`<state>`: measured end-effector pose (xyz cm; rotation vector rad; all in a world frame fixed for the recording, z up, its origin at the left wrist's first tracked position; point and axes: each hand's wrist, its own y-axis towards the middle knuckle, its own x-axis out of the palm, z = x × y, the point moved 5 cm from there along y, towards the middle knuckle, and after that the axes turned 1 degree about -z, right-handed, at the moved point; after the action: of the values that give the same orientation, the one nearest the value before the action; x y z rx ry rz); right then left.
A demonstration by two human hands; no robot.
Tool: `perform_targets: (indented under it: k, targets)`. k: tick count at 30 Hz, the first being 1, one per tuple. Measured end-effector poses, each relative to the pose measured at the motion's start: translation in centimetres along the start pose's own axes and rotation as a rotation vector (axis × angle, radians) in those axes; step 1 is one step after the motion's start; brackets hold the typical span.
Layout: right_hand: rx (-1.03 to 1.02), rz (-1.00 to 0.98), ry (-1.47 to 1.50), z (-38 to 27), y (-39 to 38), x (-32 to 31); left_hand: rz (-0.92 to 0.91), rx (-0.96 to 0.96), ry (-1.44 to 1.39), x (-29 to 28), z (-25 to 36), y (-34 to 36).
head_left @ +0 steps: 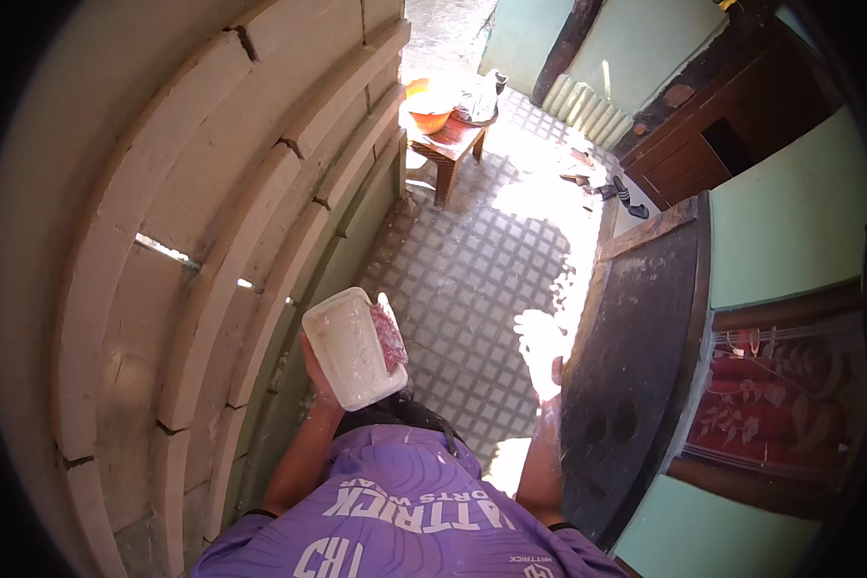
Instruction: Applying putty or plaster to a wall to fill gaps or repair the surface.
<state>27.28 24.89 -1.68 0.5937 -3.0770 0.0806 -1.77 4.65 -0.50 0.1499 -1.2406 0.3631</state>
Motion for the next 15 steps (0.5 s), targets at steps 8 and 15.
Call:
perform_targets:
  k: [8,15]
  targets:
    - [0.548,0.100,0.081,9.0,8.7,-9.7,0.202,-0.122,-0.097,3.8,-3.6,13.2]
    - [-0.031,-0.091,-0.733,16.9,18.8,-16.2,0.189,-0.191,-0.006,-6.4,-5.3,28.0]
